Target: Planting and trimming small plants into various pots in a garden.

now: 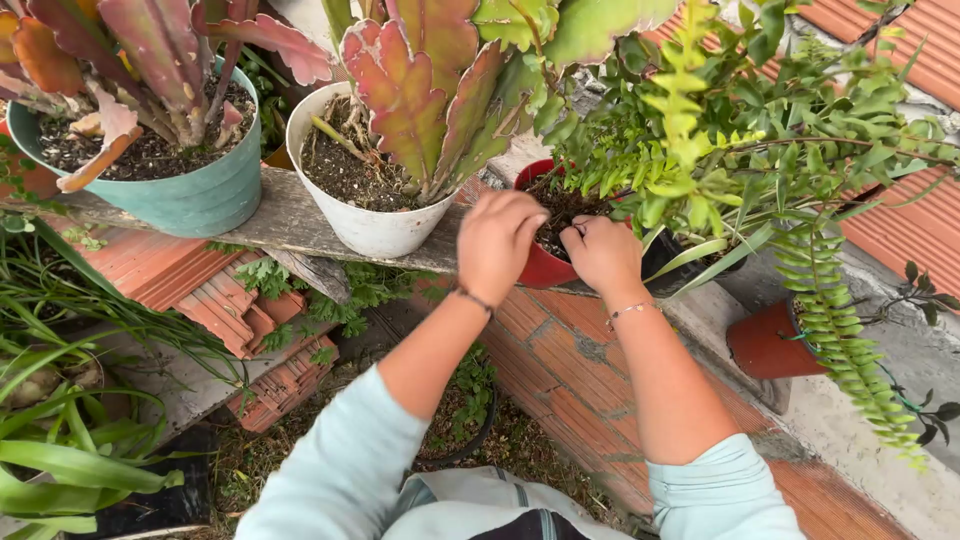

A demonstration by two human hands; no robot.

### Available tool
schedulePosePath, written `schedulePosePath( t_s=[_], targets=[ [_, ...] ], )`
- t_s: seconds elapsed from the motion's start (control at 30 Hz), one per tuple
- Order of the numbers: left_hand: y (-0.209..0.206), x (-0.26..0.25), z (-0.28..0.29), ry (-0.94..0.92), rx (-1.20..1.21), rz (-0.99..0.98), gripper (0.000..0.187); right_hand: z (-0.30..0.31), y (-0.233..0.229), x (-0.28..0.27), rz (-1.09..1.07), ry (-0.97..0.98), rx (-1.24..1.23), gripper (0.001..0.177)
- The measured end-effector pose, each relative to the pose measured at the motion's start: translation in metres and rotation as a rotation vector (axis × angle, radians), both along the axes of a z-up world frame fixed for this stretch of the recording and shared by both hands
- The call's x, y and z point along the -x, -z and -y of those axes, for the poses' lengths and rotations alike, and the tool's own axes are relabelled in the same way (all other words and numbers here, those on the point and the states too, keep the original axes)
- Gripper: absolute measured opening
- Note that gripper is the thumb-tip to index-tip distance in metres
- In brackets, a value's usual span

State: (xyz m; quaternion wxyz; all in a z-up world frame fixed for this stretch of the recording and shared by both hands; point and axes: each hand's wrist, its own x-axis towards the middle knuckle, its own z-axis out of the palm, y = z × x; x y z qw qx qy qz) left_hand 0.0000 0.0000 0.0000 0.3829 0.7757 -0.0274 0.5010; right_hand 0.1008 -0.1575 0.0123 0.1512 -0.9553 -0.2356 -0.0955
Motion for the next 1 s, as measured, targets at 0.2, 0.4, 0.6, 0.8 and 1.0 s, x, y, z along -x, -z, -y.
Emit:
schedulePosePath(
  t_s=[0.2,0.4,0.6,0.8,1.0],
  targets=[
    [0.013,0.044,0.007,0.000,0.313,-0.368,0.027,0.021,0.012,0.006,0.089,-0.154,-0.173,0.024],
    [0.041,0.005,0.024,-0.229,-0.076,-0.298,0.078,0.072,0.027,-0.002,0.163,-0.187,-0.421,0.018],
    [0.044,-0.011,0.038,0.237,0.434,-0.500,0.100,0.091,0.003,0.016,0.327,-0.425,-0.264,0.026],
    [0.099,-0.081,0.013,0.338,0.343,-0.392,0.078,0.073,0.018,0.036,0.356,-0.307,-0.299,0.023],
    [0.085,-0.104,0.020,0.122,0.372,-0.424,0.068,0.054,0.015,0.049,0.503,-0.201,-0.281,0.026]
  ],
)
